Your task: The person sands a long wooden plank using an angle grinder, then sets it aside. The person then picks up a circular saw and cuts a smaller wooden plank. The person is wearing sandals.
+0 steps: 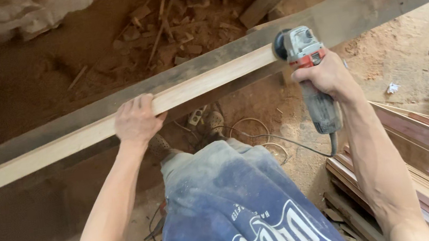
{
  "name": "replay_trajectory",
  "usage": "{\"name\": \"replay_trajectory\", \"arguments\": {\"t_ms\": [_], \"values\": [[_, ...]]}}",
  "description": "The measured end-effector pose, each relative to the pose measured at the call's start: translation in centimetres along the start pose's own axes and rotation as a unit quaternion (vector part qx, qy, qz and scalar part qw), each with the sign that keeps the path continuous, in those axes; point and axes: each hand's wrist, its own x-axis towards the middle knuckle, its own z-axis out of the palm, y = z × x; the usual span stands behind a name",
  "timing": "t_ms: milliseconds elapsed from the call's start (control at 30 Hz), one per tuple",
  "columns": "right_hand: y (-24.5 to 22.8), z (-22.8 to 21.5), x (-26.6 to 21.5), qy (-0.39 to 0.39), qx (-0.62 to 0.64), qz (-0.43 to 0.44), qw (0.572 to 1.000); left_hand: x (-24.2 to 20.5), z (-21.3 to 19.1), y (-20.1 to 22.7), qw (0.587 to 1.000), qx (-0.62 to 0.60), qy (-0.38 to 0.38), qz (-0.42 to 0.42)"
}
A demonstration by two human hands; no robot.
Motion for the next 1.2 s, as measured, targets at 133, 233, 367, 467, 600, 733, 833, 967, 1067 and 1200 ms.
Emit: {"name": "replay_trajectory", "arguments": {"t_ms": [133,233,367,467,600,733,833,967,1067,1200], "values": [[-2.7,4.8,-2.4,-0.04,0.024,-0.023,0.999,-0.4,0.3,0.1,0.999,-0.031,-0.036,-0.025],[-5.5,9.1,-4.8,-0.054,0.021,-0.045,0.997,-0.5,0.5,-0.4,0.997,-0.053,-0.049,-0.014],[-9.4,15.2,-8.5,-0.053,-0.034,-0.026,0.998,-2.7,-0.9,-4.5,0.996,-0.059,-0.064,0.003],[-12.2,19.7,-11.3,-0.061,-0.035,-0.02,0.997,-5.3,-2.9,-9.5,0.995,-0.05,-0.08,-0.011],[-15.7,25.2,-14.4,-0.065,-0.088,-0.003,0.994,-8.9,-5.1,-15.6,0.997,-0.055,-0.058,-0.011],[-19.1,30.3,-16.7,-0.069,-0.097,-0.008,0.993,-11.1,-6.2,-19.5,0.996,-0.053,-0.073,-0.008],[-21.5,33.8,-17.8,-0.089,-0.128,-0.006,0.988,-12.5,-6.6,-21.4,0.997,-0.051,-0.065,-0.008],[-24.3,37.8,-19.2,-0.116,-0.156,-0.002,0.981,-13.3,-7.1,-22.5,0.996,-0.057,-0.061,-0.025],[-25.4,39.1,-19.3,-0.134,-0.156,0.001,0.979,-13.1,-7.2,-22.8,0.997,-0.059,-0.043,-0.031],[-24.4,37.8,-18.8,-0.123,-0.162,-0.013,0.979,-13.4,-7.1,-22.5,0.996,-0.061,-0.051,-0.032]]}}
